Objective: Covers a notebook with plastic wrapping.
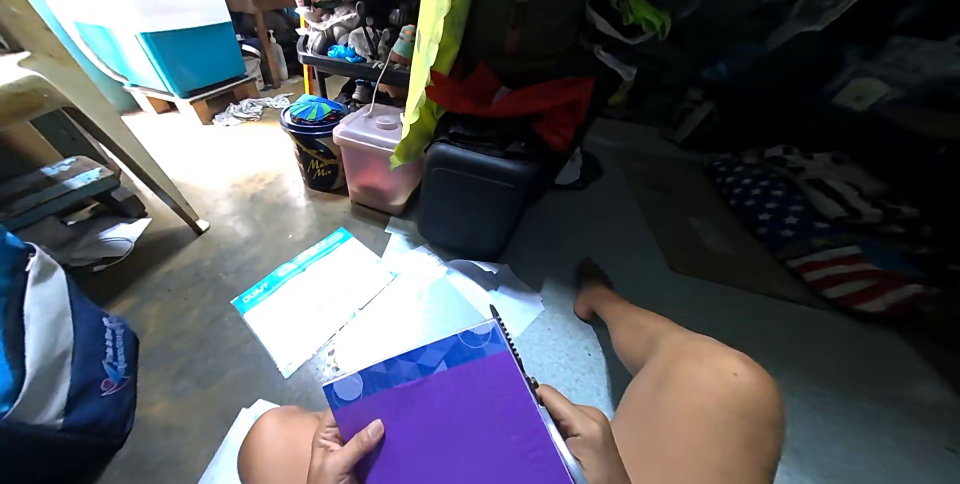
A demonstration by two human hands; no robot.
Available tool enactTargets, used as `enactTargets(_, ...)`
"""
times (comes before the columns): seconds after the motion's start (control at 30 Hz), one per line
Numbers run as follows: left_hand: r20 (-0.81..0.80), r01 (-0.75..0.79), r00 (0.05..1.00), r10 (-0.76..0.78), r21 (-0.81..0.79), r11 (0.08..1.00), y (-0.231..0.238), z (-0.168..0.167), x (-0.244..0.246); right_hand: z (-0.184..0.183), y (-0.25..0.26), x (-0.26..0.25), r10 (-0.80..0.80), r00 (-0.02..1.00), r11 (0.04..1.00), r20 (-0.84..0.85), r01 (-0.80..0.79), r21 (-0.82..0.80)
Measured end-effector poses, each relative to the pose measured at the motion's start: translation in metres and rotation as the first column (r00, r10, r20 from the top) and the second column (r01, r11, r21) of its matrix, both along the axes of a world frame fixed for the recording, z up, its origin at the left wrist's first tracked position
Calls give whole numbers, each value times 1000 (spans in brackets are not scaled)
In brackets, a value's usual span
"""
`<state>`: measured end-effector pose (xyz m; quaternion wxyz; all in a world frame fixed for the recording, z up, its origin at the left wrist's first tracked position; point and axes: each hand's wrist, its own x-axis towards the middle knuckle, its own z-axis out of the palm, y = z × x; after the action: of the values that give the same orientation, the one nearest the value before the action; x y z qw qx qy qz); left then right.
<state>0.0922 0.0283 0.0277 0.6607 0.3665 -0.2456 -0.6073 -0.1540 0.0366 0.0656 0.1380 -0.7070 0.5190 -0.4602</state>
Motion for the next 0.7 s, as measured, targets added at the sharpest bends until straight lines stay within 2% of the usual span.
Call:
enactTargets(0.27,-45,24,999,-22,32,999,-1,-3,1,-2,-2,-4,21,998,999,52,-23,27)
enactTargets(0.7,-65,28,997,-27,22,999,-1,-3,-1,-1,-2,-5,52,998,996,32,-54,72)
